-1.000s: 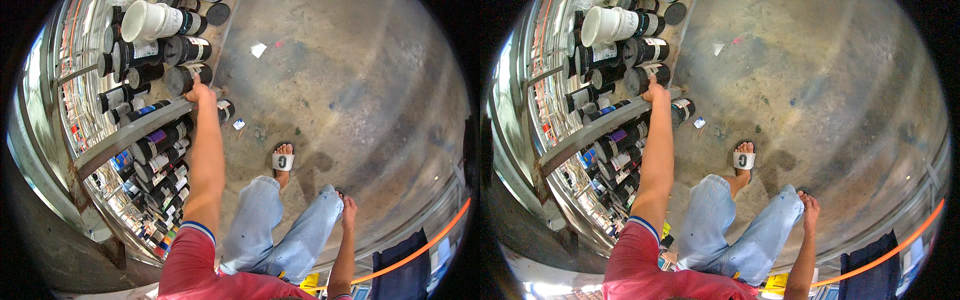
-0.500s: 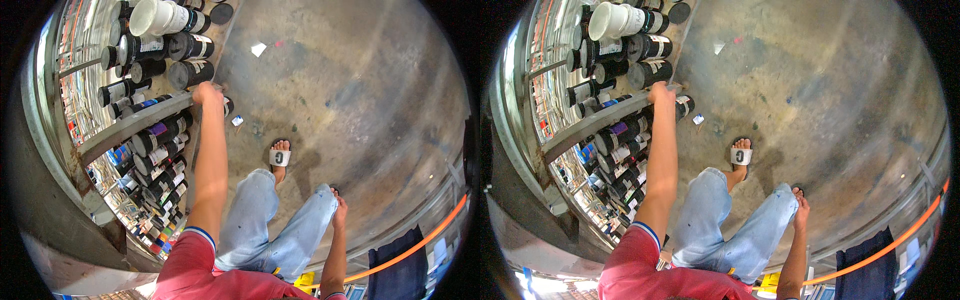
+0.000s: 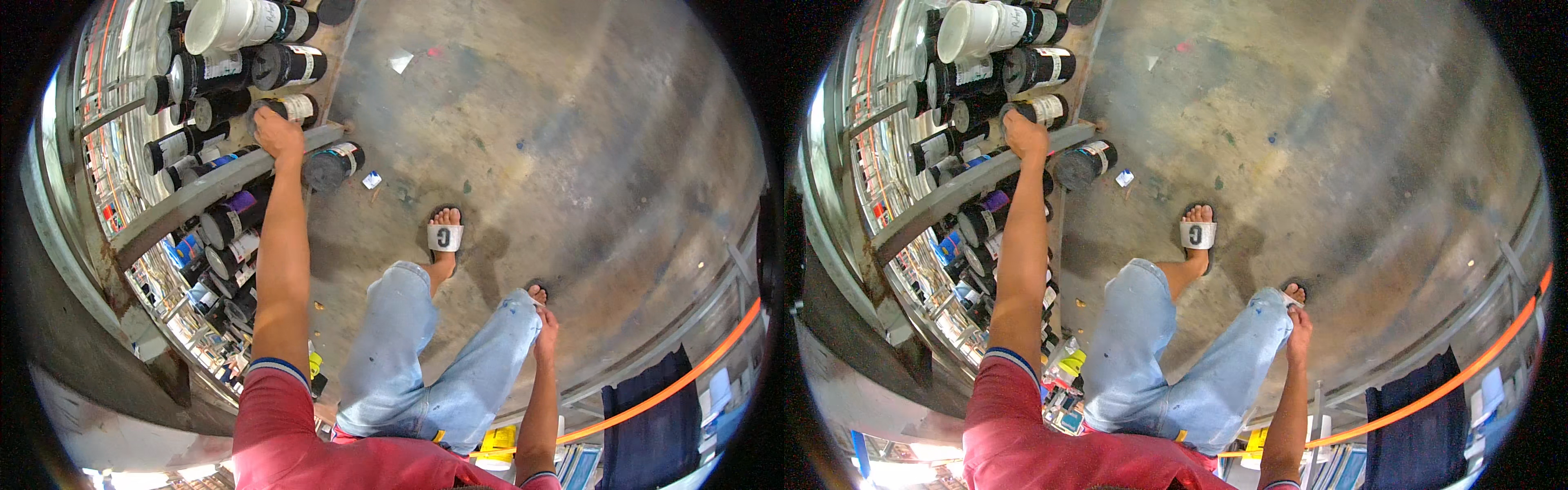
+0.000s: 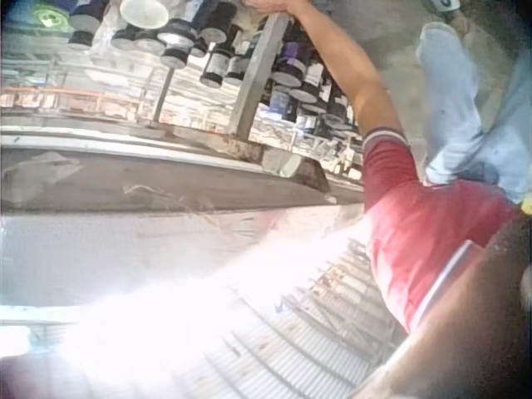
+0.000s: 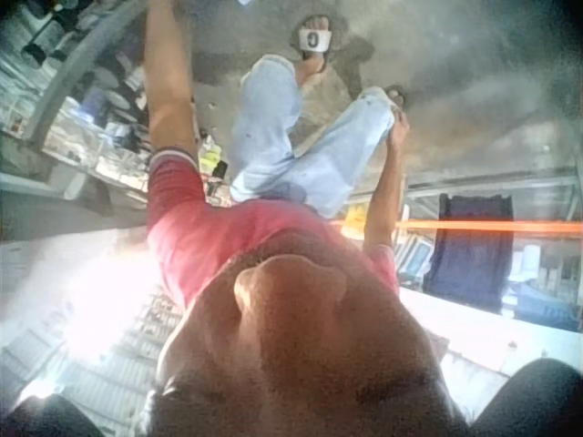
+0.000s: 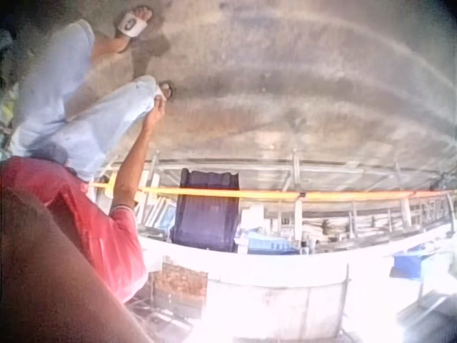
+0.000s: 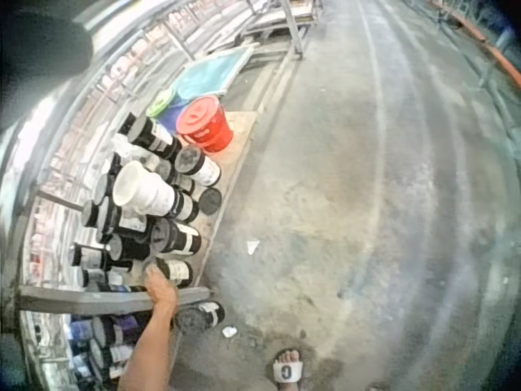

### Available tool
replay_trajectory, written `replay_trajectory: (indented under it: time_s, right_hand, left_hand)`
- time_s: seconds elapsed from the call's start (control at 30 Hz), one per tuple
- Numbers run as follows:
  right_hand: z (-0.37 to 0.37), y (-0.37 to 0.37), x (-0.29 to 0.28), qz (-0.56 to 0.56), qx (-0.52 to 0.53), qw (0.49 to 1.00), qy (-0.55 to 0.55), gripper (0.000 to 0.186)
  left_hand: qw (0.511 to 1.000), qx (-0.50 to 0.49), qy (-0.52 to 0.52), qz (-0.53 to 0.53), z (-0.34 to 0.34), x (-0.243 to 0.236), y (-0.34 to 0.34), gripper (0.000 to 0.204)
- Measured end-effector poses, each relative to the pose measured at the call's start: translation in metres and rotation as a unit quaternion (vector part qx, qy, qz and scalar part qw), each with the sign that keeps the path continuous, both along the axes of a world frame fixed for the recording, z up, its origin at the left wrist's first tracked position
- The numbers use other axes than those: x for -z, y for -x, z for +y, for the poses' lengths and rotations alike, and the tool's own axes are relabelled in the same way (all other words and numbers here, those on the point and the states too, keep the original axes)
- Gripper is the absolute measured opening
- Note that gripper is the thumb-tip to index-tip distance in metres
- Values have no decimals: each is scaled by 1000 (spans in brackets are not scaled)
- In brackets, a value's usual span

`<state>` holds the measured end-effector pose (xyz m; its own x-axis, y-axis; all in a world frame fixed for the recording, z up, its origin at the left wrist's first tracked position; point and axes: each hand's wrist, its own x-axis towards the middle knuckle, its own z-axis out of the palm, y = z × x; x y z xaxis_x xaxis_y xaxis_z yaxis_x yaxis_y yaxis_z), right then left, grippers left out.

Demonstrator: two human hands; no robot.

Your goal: The person performs screen printing on light blue t-shirts, applying yellow ink with a squeegee to create the text 'GROOVY COLORS'. They pour ink onto the screen, pull the squeegee across the mesh, and use a heat gun to dry the printed design. The person also cleans the screen with a brush and water between uses.

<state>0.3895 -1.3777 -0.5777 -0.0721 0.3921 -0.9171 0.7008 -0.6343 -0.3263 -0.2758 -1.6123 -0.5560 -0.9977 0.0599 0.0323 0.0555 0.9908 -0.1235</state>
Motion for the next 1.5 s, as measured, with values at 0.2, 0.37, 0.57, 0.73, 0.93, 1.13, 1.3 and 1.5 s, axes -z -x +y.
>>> replay_trajectory:
  time_s: [0.2,0.37,0.57,0.73,0.93,1.13,1.3,1.5]
  right_hand:
    - [-2,3,-27,-15,-51,998,-37,30]
    - [-35,-43,-76,-105,-17,986,-130,35]
    - [-95,-92,-228,-39,188,981,41,47]
    - [-198,-153,-315,-21,275,961,8,52]
    - [-257,-245,-345,-55,224,973,18,56]
    - [-227,-305,-303,24,350,932,-93,32]
    - [-241,-363,-350,92,418,901,-73,23]
    - [-302,-396,-369,114,503,850,-105,24]
  left_hand:
    - [981,167,-33,88,5,-25,-54,59]
    - [953,209,-118,-182,32,-52,-227,56]
    - [813,64,-33,-577,72,-139,-309,55]
    - [838,157,-97,-514,61,-231,-365,50]
    - [787,428,-53,-441,-11,-245,-463,45]
    - [814,416,-43,-402,-13,-314,-557,39]
    - [635,725,-11,-268,77,-341,-640,32]
    - [623,631,-143,-439,189,-434,-748,27]
